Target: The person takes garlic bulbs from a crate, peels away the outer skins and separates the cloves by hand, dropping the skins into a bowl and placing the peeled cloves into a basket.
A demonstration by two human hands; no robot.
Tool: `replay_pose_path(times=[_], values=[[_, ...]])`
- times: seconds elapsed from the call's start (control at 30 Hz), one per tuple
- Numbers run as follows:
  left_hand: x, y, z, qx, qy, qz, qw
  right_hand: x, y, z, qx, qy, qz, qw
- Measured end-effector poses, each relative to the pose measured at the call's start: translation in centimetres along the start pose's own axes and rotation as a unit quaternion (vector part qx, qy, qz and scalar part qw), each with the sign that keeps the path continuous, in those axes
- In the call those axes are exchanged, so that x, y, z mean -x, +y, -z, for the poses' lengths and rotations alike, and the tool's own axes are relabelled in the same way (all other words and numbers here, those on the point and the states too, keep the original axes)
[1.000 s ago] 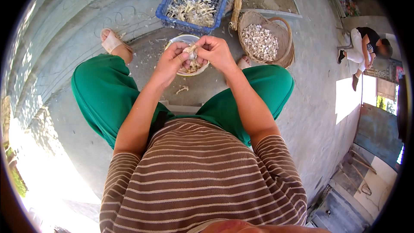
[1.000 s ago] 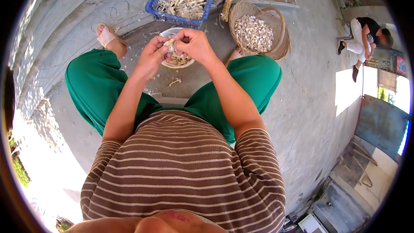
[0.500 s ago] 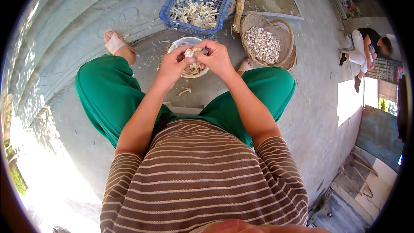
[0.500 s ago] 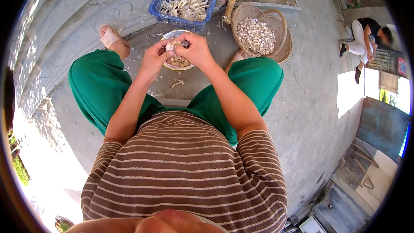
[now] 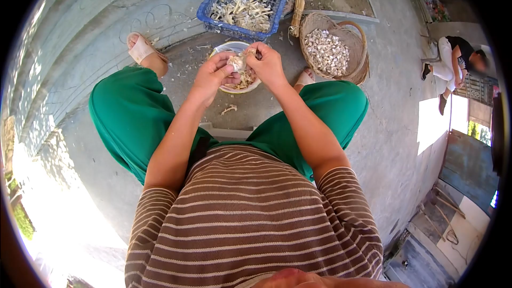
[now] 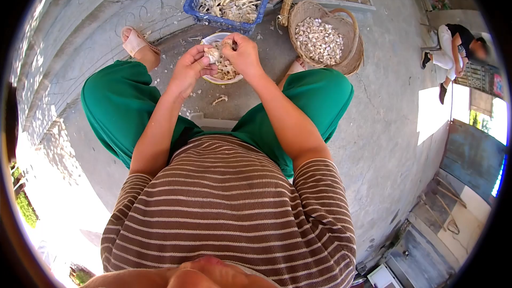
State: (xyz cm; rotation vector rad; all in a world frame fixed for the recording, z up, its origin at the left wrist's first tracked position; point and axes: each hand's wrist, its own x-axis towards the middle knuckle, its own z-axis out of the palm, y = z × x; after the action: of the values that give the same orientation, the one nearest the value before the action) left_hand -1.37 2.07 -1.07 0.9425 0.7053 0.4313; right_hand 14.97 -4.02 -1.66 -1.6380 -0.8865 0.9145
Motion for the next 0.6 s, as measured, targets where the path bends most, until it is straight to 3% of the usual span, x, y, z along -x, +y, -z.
replay_pose_path(times=[0.13,0.33,0.43,0.47,0.5,0.6], values=[[-0.4,-0.5,0.8,0.085,0.012,0.01,0.996,-1.8,5.6,-1.3,0.126,0.044,0.091,0.987],[-0.2,-0.3,1.0,0.131,0.017,-0.004,0.991,-2.2,8.3,-1.0,0.288,-0.029,0.149,0.945],[-0.3,-0.6,1.0,0.144,0.03,-0.016,0.989,-2.8,5.5,-0.3,0.218,0.011,0.215,0.952],[-0.4,-0.8,1.0,0.148,0.045,-0.022,0.988,-2.6,3.5,0.0,0.032,-0.043,0.083,0.995],[-0.5,-0.9,1.0,0.149,0.045,-0.021,0.988,-2.1,1.6,0.2,-0.155,-0.094,-0.055,0.982],[-0.6,-1.1,0.4,0.117,0.051,-0.031,0.991,-0.6,-0.3,0.0,-0.159,-0.135,-0.052,0.977]])
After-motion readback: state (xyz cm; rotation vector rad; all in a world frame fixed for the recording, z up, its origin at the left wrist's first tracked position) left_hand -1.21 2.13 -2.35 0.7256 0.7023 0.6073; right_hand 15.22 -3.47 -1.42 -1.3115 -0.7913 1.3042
